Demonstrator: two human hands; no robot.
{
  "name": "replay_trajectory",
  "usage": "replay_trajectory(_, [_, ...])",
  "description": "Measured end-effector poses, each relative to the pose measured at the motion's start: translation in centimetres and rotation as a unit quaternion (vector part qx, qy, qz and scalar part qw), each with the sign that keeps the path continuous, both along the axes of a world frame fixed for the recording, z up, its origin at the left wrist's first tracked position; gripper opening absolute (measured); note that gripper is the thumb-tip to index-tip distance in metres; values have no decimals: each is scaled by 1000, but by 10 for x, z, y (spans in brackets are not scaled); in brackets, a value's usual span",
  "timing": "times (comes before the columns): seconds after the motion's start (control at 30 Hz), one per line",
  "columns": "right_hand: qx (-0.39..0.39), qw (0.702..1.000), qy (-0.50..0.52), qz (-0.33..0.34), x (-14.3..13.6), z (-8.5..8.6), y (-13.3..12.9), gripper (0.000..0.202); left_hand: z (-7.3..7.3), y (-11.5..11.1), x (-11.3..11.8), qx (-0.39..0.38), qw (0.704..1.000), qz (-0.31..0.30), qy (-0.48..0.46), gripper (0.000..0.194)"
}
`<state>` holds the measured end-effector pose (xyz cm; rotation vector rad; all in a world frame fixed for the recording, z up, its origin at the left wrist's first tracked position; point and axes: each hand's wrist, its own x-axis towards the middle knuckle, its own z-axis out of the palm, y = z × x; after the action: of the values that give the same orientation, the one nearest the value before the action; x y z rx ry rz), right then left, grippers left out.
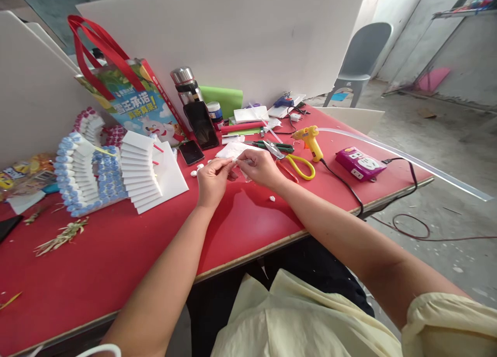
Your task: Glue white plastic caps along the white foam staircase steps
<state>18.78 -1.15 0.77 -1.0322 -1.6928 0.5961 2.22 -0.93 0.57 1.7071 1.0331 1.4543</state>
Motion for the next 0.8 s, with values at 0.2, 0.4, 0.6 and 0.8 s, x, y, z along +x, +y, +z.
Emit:
replay_trajectory(0.2, [-32,994,9,103,8,0,4,20,5,8,-21,-147,981,-121,-33,36])
replay_trajectory(0.4, [-91,994,21,65,3,0,4,18,3,7,-19,-145,983,-110,-29,36])
replay_trajectory(0.6, [-122,991,45,35,1,3,2,17,4,6,-14,-114,990,-86,-25,34])
replay_trajectory(0.8, [-79,996,14,32,3,2,3,14,6,4,-11,-126,988,-85,-40,32])
